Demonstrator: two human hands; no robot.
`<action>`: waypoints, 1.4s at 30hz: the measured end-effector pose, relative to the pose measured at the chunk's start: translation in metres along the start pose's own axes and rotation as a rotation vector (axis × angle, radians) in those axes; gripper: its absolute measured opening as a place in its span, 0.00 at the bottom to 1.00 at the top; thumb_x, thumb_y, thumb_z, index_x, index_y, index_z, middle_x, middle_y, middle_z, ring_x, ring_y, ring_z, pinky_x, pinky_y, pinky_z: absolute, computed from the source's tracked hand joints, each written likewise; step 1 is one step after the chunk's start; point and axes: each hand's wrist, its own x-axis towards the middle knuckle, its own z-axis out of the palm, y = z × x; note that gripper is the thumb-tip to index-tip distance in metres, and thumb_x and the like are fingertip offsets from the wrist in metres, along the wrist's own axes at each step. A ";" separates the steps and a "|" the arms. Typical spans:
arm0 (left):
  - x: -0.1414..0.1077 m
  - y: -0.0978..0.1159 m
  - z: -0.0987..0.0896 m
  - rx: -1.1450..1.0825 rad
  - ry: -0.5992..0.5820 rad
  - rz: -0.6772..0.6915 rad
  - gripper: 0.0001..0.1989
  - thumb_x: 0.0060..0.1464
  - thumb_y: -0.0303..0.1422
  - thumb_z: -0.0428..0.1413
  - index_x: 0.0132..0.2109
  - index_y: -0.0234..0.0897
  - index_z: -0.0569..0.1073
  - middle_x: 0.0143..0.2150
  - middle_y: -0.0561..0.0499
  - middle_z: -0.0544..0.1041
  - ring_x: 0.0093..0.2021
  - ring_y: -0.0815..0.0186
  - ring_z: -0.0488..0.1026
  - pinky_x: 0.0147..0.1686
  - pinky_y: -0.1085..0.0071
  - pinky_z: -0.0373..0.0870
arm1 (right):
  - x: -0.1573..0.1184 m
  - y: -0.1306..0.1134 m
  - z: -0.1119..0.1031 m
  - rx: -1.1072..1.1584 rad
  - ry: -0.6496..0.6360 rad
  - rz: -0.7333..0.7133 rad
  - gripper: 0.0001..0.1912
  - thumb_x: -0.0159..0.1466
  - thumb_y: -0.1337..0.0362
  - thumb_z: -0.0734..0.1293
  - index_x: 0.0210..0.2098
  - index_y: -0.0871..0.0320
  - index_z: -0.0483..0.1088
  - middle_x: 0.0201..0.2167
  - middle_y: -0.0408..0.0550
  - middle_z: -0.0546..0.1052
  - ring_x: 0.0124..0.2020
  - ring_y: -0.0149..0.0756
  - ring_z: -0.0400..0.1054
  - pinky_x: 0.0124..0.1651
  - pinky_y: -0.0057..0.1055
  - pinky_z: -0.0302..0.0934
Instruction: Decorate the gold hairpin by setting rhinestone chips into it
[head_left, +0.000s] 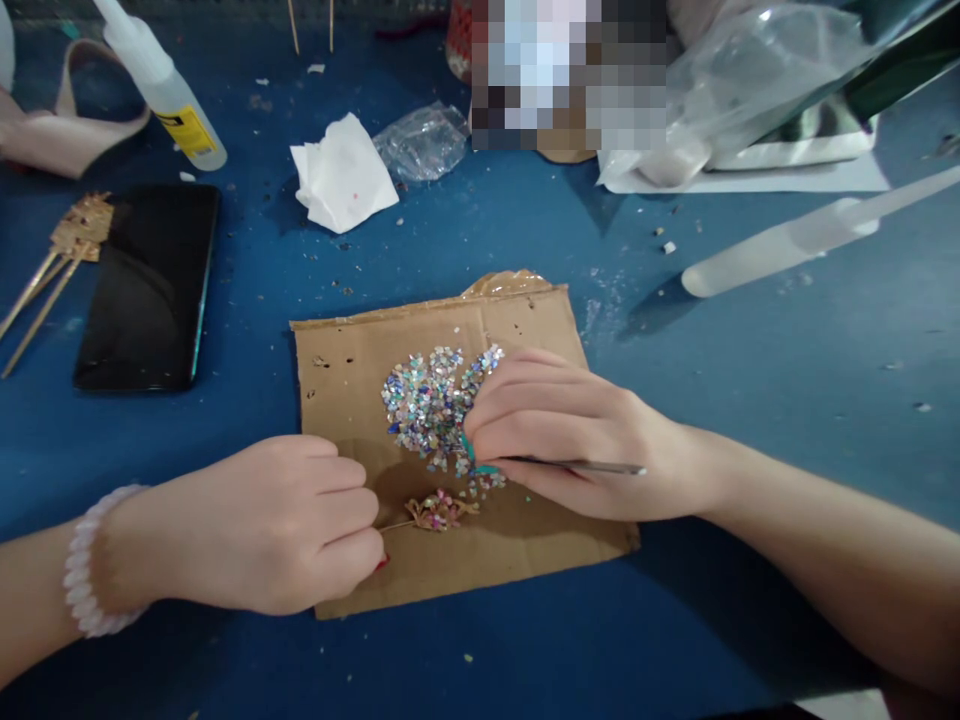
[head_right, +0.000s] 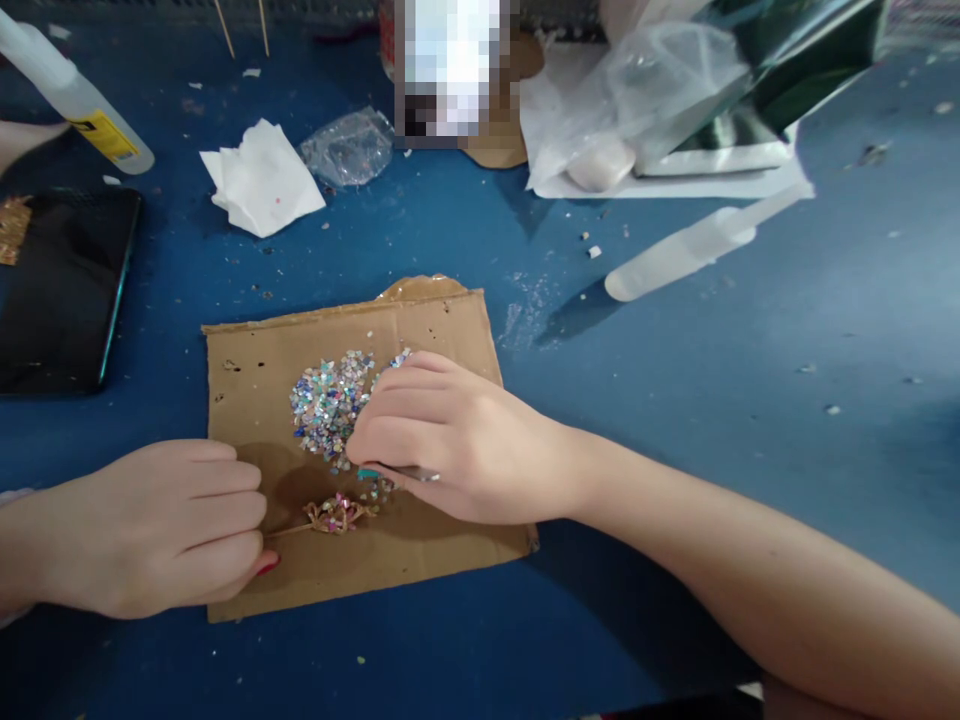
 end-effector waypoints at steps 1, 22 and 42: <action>0.000 0.000 0.000 0.000 0.002 -0.001 0.15 0.59 0.27 0.52 0.24 0.38 0.62 0.21 0.55 0.60 0.24 0.66 0.55 0.23 0.65 0.46 | 0.000 0.000 0.000 0.001 0.000 0.009 0.05 0.65 0.75 0.60 0.36 0.62 0.66 0.32 0.48 0.77 0.36 0.33 0.67 0.42 0.36 0.64; 0.001 0.001 -0.001 -0.008 0.013 -0.008 0.15 0.60 0.26 0.49 0.24 0.38 0.63 0.21 0.54 0.61 0.23 0.66 0.56 0.23 0.65 0.48 | -0.001 0.000 -0.001 0.085 -0.017 0.036 0.05 0.65 0.75 0.60 0.36 0.61 0.66 0.31 0.48 0.75 0.35 0.32 0.67 0.42 0.36 0.63; 0.002 0.001 -0.001 -0.009 0.025 -0.012 0.15 0.59 0.26 0.51 0.23 0.38 0.63 0.21 0.55 0.61 0.23 0.66 0.56 0.23 0.66 0.48 | -0.001 0.001 -0.001 0.061 -0.019 0.085 0.06 0.64 0.75 0.59 0.36 0.60 0.65 0.30 0.46 0.74 0.35 0.31 0.67 0.43 0.35 0.62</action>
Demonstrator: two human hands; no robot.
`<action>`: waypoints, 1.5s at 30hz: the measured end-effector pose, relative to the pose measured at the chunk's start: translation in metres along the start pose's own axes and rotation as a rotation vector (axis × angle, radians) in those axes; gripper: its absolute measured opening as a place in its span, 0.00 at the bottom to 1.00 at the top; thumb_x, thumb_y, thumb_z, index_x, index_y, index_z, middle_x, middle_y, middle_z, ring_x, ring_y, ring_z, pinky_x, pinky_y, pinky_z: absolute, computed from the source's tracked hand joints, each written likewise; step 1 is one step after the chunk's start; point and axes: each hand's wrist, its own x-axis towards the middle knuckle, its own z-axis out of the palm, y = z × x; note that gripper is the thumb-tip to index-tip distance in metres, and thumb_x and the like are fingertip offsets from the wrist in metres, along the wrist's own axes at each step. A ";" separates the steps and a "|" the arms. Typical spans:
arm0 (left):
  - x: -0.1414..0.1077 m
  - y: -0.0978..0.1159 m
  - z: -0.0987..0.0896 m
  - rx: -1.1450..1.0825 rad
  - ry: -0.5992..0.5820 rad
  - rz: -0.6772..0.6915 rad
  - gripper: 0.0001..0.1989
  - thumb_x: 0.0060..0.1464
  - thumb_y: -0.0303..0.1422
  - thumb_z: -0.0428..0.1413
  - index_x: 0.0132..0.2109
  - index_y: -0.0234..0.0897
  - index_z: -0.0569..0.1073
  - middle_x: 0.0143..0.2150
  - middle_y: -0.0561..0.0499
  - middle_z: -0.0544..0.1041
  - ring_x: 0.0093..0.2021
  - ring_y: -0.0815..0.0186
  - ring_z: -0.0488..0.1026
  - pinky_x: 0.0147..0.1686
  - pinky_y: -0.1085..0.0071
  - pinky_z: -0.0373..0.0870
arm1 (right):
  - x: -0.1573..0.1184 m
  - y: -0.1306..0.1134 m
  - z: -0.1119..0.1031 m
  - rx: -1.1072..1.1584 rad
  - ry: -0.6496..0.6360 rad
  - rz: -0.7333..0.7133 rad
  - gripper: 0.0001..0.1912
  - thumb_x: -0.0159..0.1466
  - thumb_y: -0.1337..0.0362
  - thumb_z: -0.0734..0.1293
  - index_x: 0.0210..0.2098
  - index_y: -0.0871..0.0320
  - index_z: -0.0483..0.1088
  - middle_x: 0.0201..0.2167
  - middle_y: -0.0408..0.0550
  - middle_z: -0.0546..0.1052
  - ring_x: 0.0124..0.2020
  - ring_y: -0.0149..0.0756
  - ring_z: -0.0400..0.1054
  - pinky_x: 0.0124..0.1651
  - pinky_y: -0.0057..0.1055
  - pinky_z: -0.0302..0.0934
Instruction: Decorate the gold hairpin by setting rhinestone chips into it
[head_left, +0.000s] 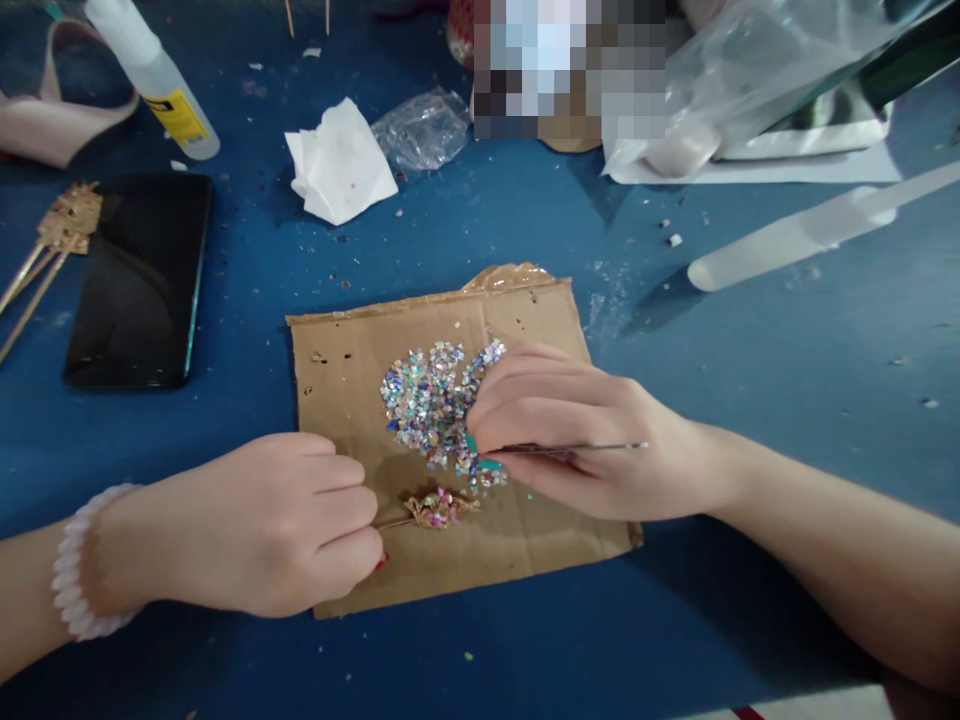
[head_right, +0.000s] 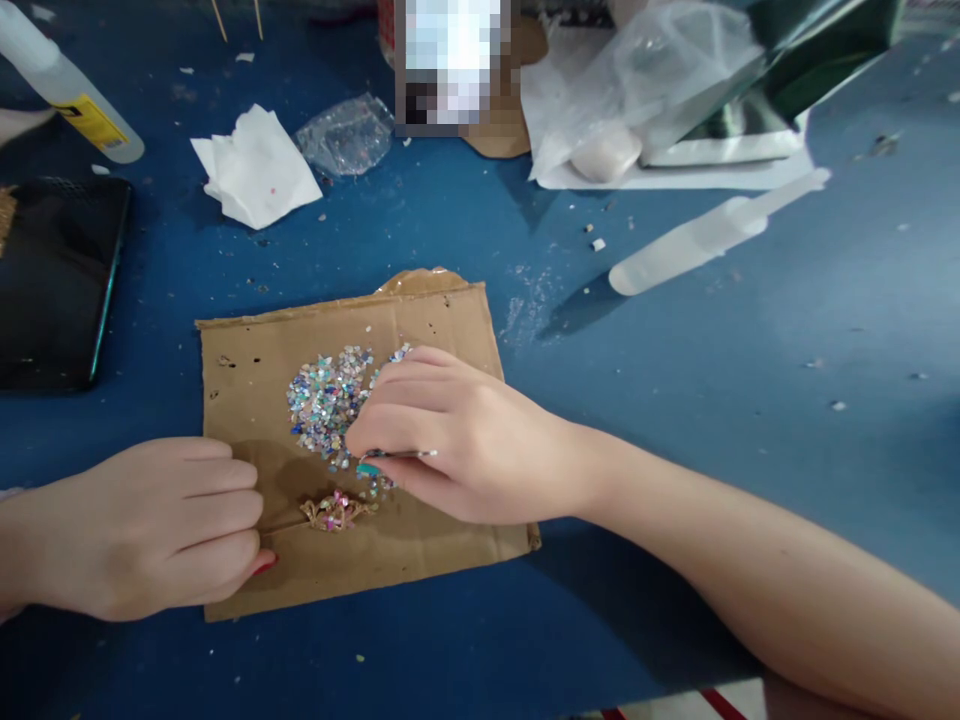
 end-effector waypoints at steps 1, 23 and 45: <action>0.000 0.000 0.000 0.000 0.001 -0.002 0.15 0.59 0.26 0.51 0.23 0.38 0.63 0.21 0.55 0.62 0.23 0.67 0.56 0.23 0.66 0.48 | 0.000 0.000 0.000 0.003 -0.003 -0.001 0.06 0.65 0.74 0.59 0.36 0.59 0.65 0.30 0.46 0.74 0.35 0.31 0.67 0.42 0.34 0.62; -0.002 0.000 0.000 0.000 -0.021 0.009 0.15 0.60 0.26 0.50 0.24 0.38 0.64 0.21 0.54 0.62 0.23 0.67 0.56 0.22 0.65 0.49 | -0.002 -0.001 0.001 -0.067 0.010 -0.107 0.14 0.60 0.82 0.56 0.38 0.60 0.64 0.33 0.48 0.76 0.37 0.32 0.67 0.42 0.35 0.64; -0.002 0.000 0.001 -0.005 -0.030 0.004 0.15 0.60 0.26 0.49 0.25 0.38 0.63 0.22 0.54 0.61 0.23 0.65 0.56 0.22 0.65 0.49 | 0.000 -0.002 0.004 -0.071 0.085 -0.047 0.06 0.65 0.76 0.60 0.37 0.61 0.65 0.33 0.49 0.77 0.38 0.32 0.69 0.44 0.35 0.65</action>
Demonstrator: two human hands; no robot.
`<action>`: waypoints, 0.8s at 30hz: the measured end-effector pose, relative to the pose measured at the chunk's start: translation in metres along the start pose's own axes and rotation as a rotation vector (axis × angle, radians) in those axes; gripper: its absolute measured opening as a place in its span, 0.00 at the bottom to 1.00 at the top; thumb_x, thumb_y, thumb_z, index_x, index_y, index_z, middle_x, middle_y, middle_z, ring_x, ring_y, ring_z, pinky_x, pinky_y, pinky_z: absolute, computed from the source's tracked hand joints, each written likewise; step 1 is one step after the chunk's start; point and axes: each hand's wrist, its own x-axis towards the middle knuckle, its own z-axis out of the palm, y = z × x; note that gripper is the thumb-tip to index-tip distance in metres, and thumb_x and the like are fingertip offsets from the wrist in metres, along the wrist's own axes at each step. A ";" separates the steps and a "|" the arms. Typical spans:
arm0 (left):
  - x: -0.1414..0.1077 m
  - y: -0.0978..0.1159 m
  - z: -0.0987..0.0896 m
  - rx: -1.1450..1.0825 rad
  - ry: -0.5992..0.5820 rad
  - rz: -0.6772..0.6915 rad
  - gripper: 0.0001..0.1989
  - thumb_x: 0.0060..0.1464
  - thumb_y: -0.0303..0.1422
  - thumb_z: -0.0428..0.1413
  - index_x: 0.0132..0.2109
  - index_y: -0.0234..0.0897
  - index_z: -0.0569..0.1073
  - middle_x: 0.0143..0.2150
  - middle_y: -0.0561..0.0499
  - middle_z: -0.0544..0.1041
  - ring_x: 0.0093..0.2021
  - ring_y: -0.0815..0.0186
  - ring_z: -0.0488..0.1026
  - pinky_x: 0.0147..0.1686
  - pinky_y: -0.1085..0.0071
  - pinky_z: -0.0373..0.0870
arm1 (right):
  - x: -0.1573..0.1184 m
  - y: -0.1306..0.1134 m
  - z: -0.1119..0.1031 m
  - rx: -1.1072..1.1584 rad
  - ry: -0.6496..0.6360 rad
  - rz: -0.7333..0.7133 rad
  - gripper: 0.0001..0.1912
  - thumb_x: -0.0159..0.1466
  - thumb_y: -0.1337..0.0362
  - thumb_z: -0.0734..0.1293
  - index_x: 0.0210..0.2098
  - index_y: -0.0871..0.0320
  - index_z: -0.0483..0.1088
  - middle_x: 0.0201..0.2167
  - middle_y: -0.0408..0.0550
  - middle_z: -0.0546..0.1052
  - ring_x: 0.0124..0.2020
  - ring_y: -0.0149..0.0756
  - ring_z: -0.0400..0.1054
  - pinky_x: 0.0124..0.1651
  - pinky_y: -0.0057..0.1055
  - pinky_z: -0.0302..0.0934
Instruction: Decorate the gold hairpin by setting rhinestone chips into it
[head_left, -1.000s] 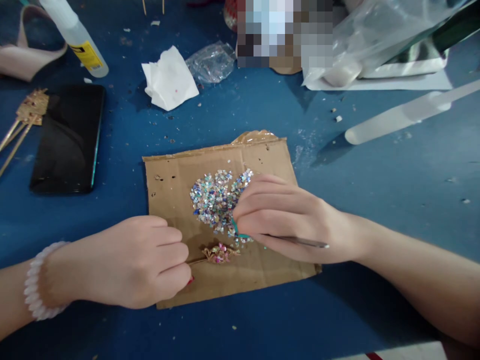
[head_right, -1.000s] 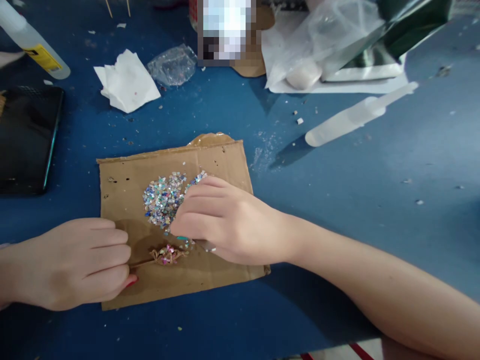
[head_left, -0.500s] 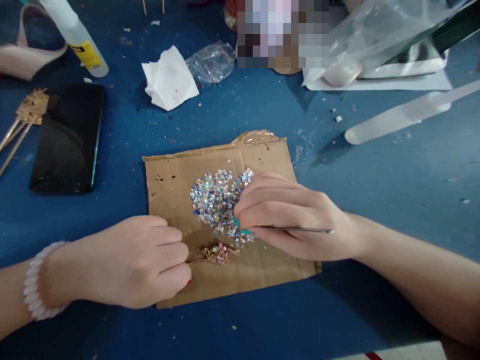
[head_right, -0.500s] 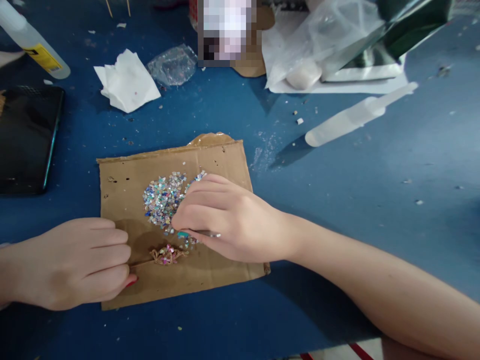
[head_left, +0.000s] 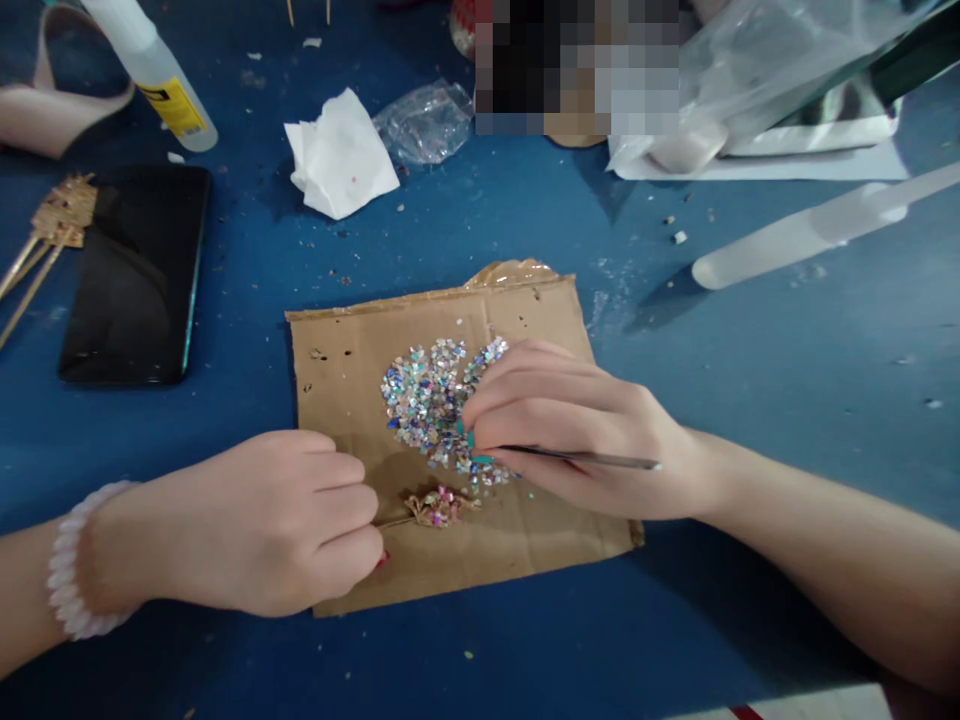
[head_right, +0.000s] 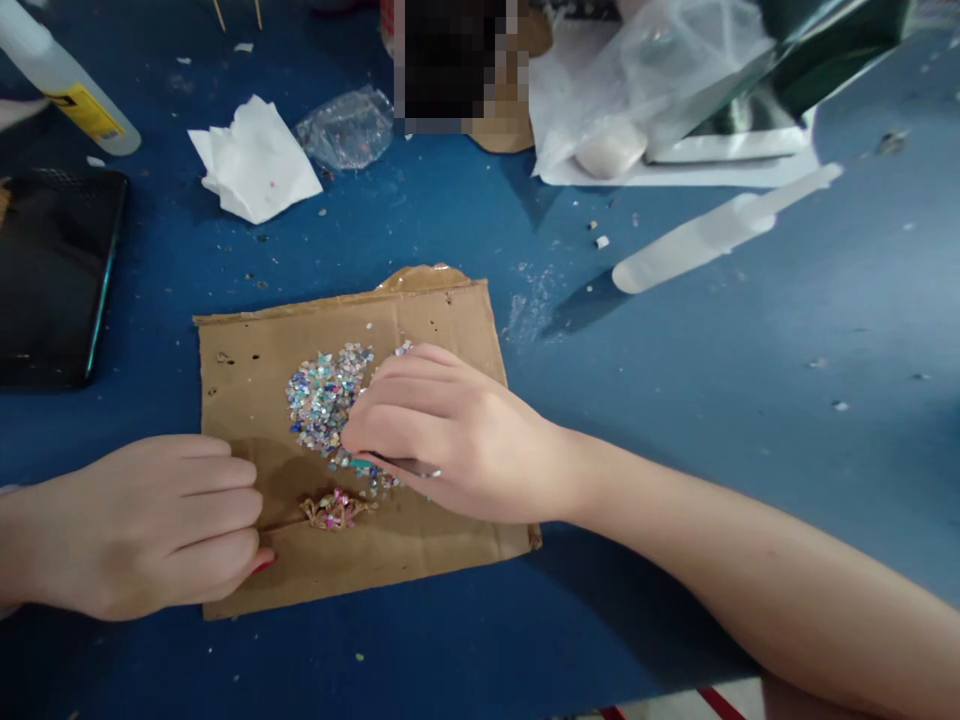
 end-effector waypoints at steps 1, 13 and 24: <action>0.000 0.000 0.000 -0.004 -0.002 0.001 0.15 0.60 0.26 0.49 0.25 0.38 0.63 0.22 0.54 0.61 0.23 0.65 0.56 0.22 0.65 0.49 | 0.000 0.000 0.000 0.002 -0.001 -0.002 0.06 0.65 0.76 0.60 0.37 0.61 0.65 0.32 0.49 0.77 0.37 0.32 0.69 0.44 0.35 0.65; 0.000 -0.001 0.001 -0.007 0.006 -0.003 0.16 0.61 0.27 0.48 0.24 0.38 0.62 0.22 0.54 0.61 0.23 0.65 0.56 0.23 0.65 0.48 | 0.004 0.000 0.003 -0.035 0.031 0.037 0.04 0.66 0.72 0.61 0.36 0.60 0.65 0.32 0.48 0.76 0.37 0.32 0.71 0.42 0.35 0.65; 0.000 -0.001 0.001 -0.008 0.008 0.002 0.16 0.62 0.27 0.48 0.24 0.38 0.62 0.21 0.55 0.61 0.23 0.66 0.56 0.23 0.65 0.48 | 0.003 0.000 0.004 -0.010 0.042 0.066 0.05 0.65 0.74 0.60 0.35 0.59 0.65 0.31 0.47 0.75 0.36 0.31 0.70 0.41 0.34 0.64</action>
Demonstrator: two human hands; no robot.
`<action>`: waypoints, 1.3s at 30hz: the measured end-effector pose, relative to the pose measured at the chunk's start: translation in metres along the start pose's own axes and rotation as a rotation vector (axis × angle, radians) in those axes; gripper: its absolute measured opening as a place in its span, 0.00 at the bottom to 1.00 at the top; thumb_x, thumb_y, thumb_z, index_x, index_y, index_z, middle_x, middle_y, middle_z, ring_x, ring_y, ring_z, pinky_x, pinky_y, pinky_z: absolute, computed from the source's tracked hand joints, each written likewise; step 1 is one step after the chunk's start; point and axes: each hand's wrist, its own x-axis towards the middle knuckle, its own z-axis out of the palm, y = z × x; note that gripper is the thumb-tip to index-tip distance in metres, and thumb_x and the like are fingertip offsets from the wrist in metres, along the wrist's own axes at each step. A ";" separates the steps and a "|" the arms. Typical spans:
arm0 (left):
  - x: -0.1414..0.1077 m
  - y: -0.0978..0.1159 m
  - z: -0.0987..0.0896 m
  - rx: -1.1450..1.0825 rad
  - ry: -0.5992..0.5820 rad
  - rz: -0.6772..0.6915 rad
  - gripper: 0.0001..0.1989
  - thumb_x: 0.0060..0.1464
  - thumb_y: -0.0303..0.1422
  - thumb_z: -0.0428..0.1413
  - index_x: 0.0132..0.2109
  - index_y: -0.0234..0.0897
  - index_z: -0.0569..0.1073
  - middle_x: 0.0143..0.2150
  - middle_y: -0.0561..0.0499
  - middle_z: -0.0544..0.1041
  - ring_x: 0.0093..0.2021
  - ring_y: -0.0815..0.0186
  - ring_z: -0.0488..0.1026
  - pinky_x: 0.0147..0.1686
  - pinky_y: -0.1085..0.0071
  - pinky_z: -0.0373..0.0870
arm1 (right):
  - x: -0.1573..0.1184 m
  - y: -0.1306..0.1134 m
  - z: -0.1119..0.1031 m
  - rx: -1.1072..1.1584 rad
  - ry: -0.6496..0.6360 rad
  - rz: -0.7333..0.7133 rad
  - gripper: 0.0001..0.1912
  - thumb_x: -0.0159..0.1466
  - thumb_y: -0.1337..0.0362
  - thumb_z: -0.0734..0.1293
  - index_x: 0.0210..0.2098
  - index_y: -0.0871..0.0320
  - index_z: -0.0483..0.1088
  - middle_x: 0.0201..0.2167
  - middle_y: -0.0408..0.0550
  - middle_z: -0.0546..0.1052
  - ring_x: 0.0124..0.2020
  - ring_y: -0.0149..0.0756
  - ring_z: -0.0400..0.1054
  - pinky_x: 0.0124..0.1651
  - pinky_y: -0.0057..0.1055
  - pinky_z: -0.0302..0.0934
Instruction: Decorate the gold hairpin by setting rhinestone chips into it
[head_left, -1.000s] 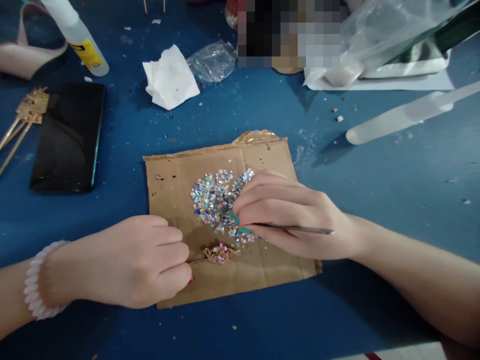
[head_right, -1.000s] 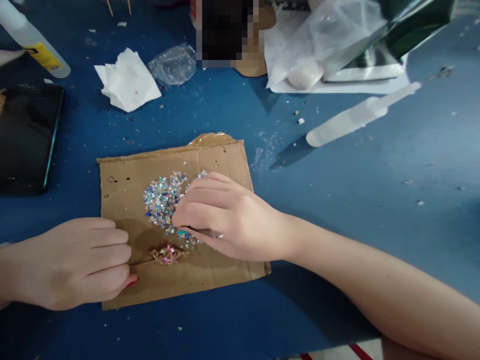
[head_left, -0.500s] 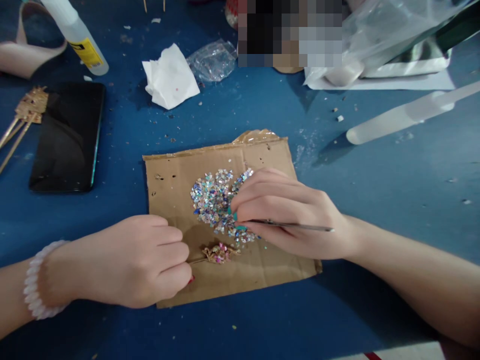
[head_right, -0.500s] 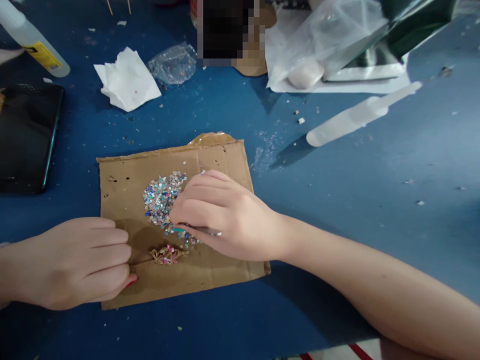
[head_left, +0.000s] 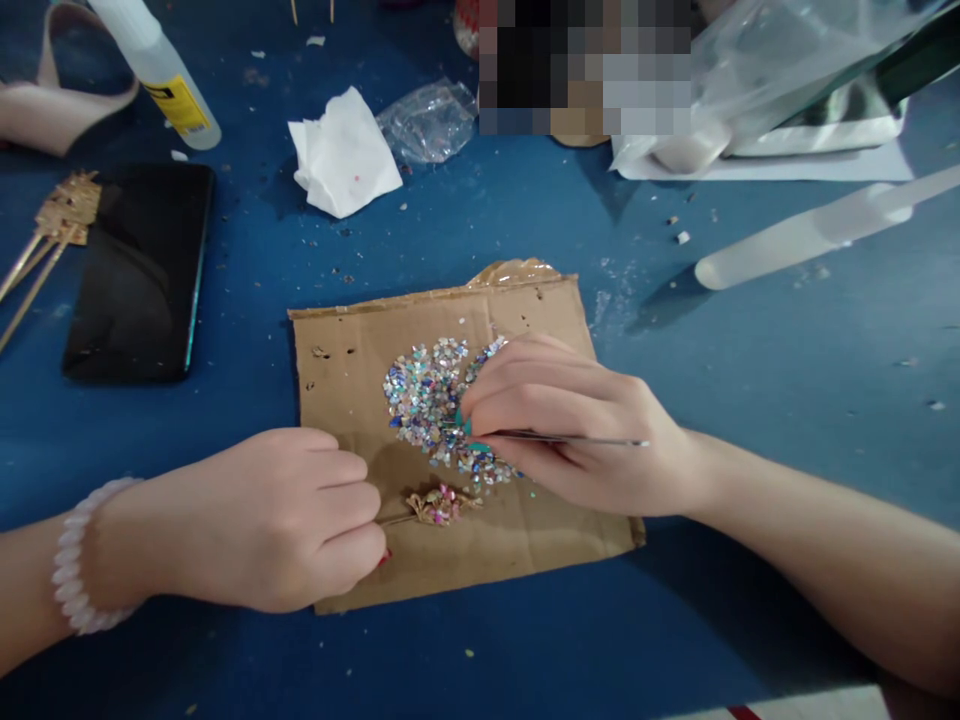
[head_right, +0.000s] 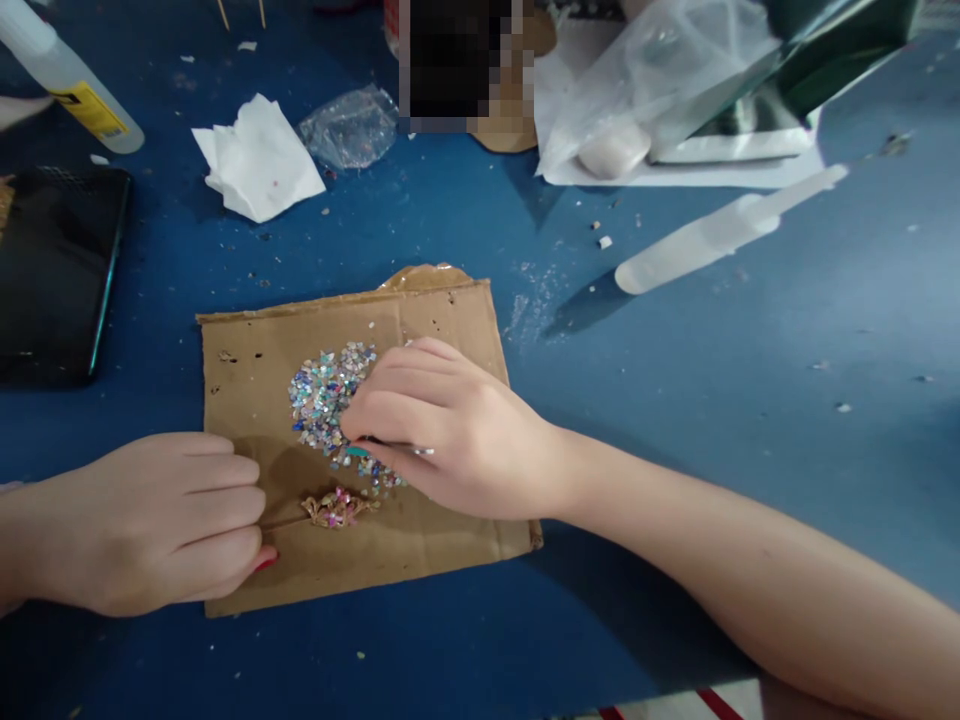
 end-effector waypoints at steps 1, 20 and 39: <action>0.000 0.000 0.000 0.001 0.000 -0.001 0.16 0.62 0.27 0.48 0.24 0.38 0.62 0.21 0.55 0.61 0.23 0.66 0.56 0.23 0.65 0.48 | 0.000 0.000 0.000 0.003 0.000 0.001 0.05 0.65 0.74 0.60 0.35 0.59 0.65 0.31 0.47 0.75 0.36 0.31 0.70 0.42 0.34 0.64; 0.001 0.000 0.000 0.028 0.004 0.001 0.15 0.60 0.27 0.50 0.24 0.38 0.63 0.21 0.55 0.61 0.23 0.66 0.55 0.23 0.65 0.47 | 0.002 0.002 0.003 0.014 -0.005 -0.005 0.05 0.66 0.72 0.60 0.35 0.59 0.65 0.31 0.47 0.75 0.37 0.33 0.70 0.40 0.34 0.64; 0.000 0.001 0.000 0.025 0.008 -0.003 0.16 0.61 0.27 0.49 0.24 0.38 0.62 0.21 0.55 0.61 0.23 0.66 0.56 0.23 0.65 0.48 | 0.000 0.002 0.001 0.006 0.001 -0.012 0.04 0.65 0.74 0.61 0.35 0.60 0.65 0.31 0.47 0.75 0.36 0.33 0.70 0.42 0.36 0.65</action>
